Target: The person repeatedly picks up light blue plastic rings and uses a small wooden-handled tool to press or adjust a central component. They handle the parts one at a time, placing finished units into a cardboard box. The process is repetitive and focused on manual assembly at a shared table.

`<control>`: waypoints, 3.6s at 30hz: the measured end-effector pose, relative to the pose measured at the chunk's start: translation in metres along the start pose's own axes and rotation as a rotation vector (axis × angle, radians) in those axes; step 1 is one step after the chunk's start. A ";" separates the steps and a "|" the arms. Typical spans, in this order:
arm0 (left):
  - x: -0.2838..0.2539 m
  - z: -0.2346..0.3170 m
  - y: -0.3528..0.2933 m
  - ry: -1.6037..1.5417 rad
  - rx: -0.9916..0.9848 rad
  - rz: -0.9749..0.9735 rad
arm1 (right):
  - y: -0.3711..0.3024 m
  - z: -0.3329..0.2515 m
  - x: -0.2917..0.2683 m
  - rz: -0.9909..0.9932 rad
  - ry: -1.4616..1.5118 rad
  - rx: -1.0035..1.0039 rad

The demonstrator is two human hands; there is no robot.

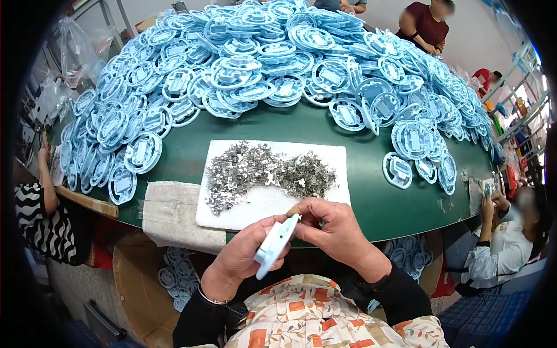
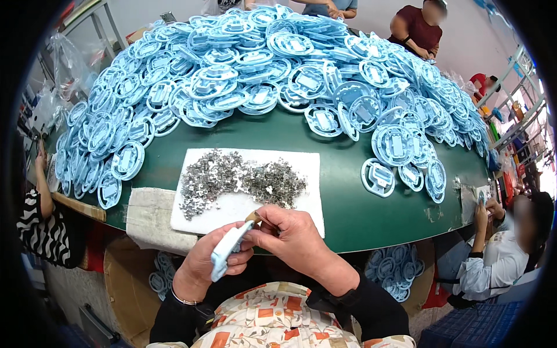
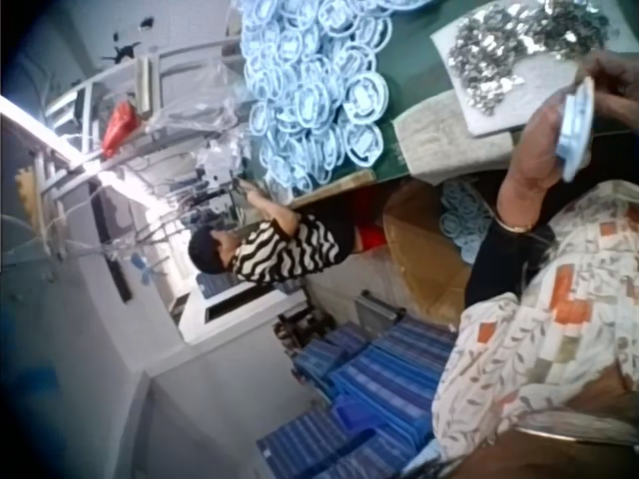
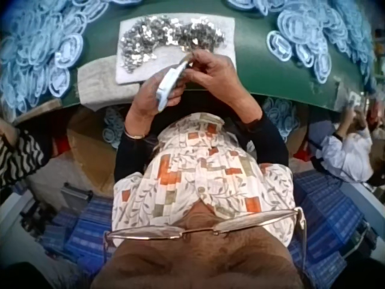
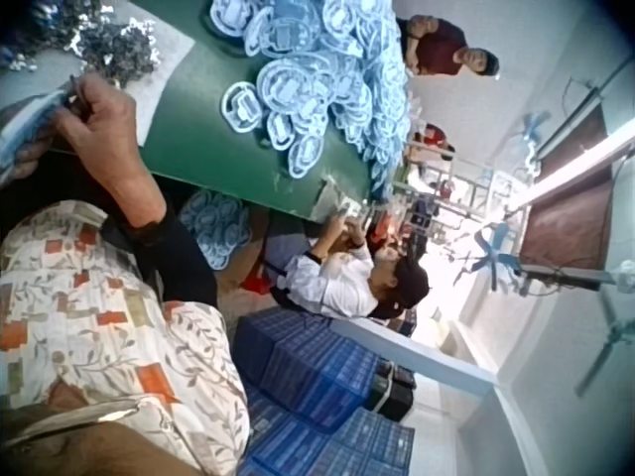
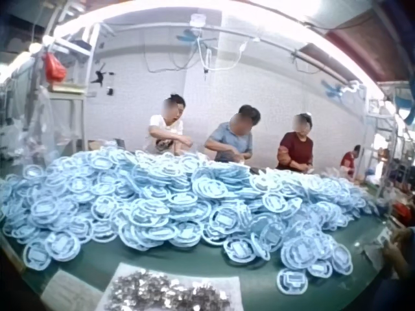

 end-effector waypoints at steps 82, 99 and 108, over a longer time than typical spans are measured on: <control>0.006 0.034 -0.020 0.567 0.269 0.371 | 0.043 -0.024 0.013 -0.202 -0.056 -0.101; 0.018 0.045 -0.013 1.065 0.375 0.513 | 0.020 -0.008 -0.009 -0.090 -0.084 -0.095; 0.019 0.065 -0.015 1.481 0.548 0.642 | 0.013 -0.014 0.013 -0.064 -0.297 -0.343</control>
Point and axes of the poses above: each hand's wrist, its own y-axis towards the middle knuckle, its own x-axis out of the palm, z = x × y, the point moved 8 cm from there along y, towards the middle knuckle, and after that the axes turned 8 degrees about -y, right-handed, at the moved point
